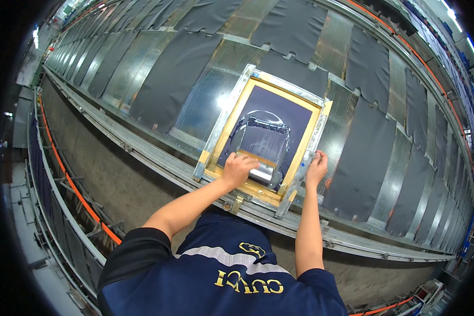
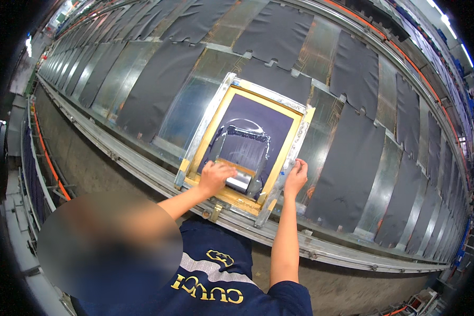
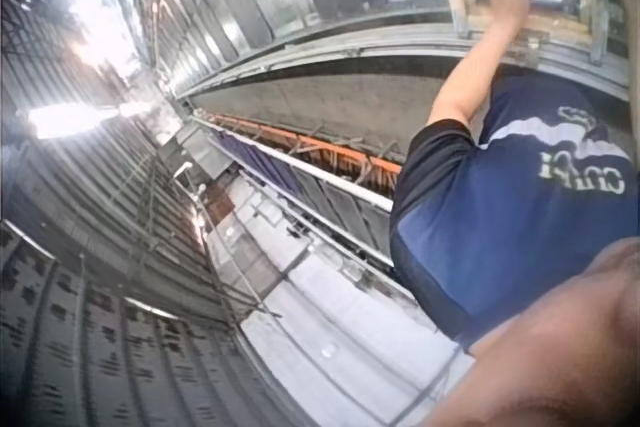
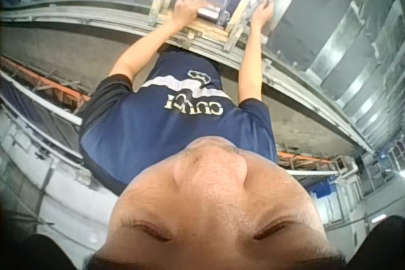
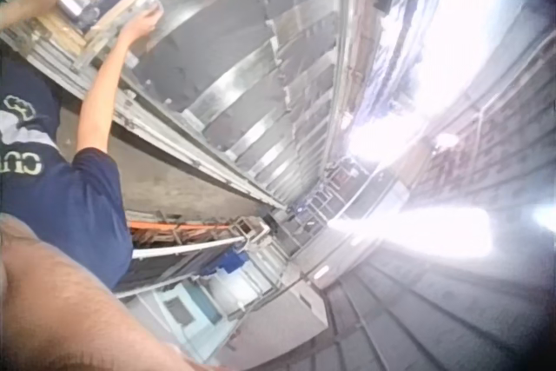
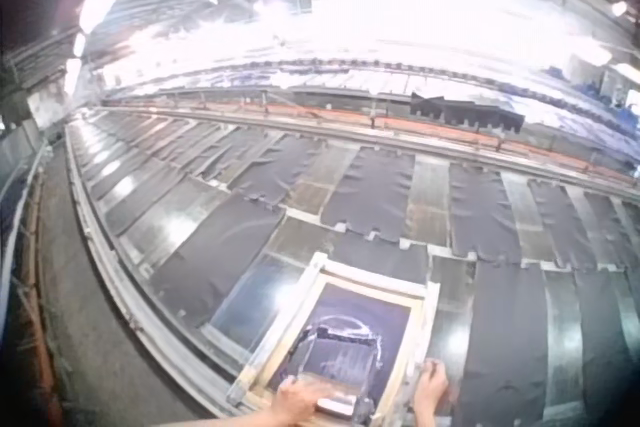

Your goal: The person uses a squeegee to spread ink across a screen-printing frame over fabric, then lifts the frame to reveal the printed design. They later move the frame to a table and mix ink in a container with a spatula.

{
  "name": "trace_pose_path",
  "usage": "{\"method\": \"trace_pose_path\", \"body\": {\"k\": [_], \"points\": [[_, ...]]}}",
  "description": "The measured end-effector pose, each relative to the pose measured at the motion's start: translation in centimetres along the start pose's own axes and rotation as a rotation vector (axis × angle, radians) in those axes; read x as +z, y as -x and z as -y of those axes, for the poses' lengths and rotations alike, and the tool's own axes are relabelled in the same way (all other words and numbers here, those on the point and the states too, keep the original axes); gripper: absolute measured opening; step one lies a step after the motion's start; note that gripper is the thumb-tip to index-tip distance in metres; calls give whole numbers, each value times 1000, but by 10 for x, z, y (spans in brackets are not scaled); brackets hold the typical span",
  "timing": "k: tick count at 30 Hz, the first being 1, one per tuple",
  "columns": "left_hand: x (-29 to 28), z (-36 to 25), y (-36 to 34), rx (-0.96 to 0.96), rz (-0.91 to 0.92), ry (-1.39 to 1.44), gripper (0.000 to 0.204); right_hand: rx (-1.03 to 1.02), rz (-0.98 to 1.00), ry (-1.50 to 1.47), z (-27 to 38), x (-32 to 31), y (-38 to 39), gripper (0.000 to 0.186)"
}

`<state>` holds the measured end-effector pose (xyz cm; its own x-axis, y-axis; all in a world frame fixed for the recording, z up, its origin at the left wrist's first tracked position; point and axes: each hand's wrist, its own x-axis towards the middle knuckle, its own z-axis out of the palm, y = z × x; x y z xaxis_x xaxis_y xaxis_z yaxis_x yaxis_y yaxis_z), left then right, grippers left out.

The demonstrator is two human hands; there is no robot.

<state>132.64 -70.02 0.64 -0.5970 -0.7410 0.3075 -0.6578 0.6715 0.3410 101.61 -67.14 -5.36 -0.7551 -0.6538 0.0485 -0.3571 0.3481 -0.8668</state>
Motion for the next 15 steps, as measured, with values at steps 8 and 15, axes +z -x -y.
{"method": "trace_pose_path", "body": {"k": [8, 15], "points": [[24, 38, -109, -86, -41, -102, 27, -54, 31, -93, 0, 3, 3, 20], [5, -10, 12, -23, 32, 4, 27, 64, 39, -42, -3, 0, 1, 20]]}}
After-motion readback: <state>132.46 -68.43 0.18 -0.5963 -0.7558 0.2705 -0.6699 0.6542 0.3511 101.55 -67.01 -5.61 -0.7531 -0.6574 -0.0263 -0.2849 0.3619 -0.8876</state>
